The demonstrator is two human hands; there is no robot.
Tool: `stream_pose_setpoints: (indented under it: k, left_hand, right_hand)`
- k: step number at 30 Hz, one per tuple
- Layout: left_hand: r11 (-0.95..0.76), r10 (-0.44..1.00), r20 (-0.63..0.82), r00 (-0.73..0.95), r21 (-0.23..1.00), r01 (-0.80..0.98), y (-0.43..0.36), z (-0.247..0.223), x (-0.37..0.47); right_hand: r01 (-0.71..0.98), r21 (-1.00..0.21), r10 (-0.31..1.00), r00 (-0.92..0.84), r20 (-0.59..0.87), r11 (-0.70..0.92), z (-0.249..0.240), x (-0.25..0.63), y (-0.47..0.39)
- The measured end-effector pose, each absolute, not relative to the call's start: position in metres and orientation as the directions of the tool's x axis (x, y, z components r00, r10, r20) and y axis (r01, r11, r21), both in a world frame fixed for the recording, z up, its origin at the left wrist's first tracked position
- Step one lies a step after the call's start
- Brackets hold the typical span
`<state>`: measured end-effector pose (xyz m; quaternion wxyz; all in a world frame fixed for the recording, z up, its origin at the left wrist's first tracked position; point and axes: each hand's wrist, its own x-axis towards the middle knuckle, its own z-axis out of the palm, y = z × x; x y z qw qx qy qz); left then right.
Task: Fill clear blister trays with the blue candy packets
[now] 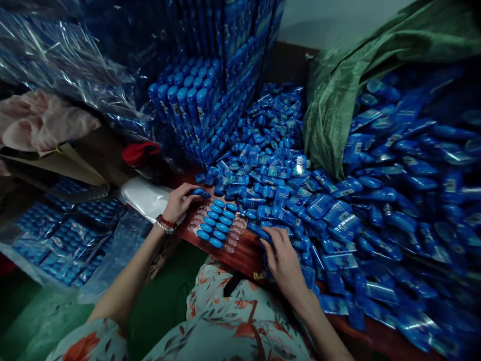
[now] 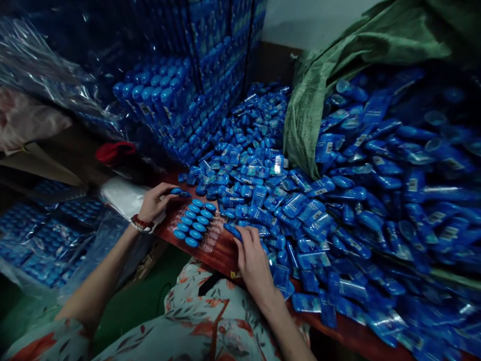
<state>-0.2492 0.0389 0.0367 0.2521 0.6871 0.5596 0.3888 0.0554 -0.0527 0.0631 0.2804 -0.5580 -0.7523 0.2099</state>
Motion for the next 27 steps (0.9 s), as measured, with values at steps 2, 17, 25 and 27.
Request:
stream_pose_setpoints:
  k: [2, 17, 25, 27]
  left_hand:
    - [-0.350, 0.935, 0.300, 0.187, 0.714, 0.607, 0.039, 0.035, -0.252]
    - [-0.706, 0.703, 0.359, 0.614, 0.242, 0.666, 0.037, 0.024, -0.261]
    - [-0.740, 0.667, 0.211, 0.715, 0.077, 0.668, 0.036, 0.037, -0.269]
    - [-0.725, 0.686, 0.195, 0.701, 0.100, 0.681, 0.037, 0.036, -0.269]
  right_hand:
    - [0.708, -0.649, 0.960, -0.207, 0.189, 0.280, 0.058, 0.051, -0.052]
    - [0.760, -0.610, 0.969, -0.109, 0.220, 0.224, 0.038, 0.045, -0.036]
    - [0.673, -0.662, 0.940, -0.172, 0.295, 0.331, 0.046, 0.034, -0.033]
    - [0.644, -0.675, 0.933, -0.222, 0.284, 0.359, 0.045, 0.025, -0.030]
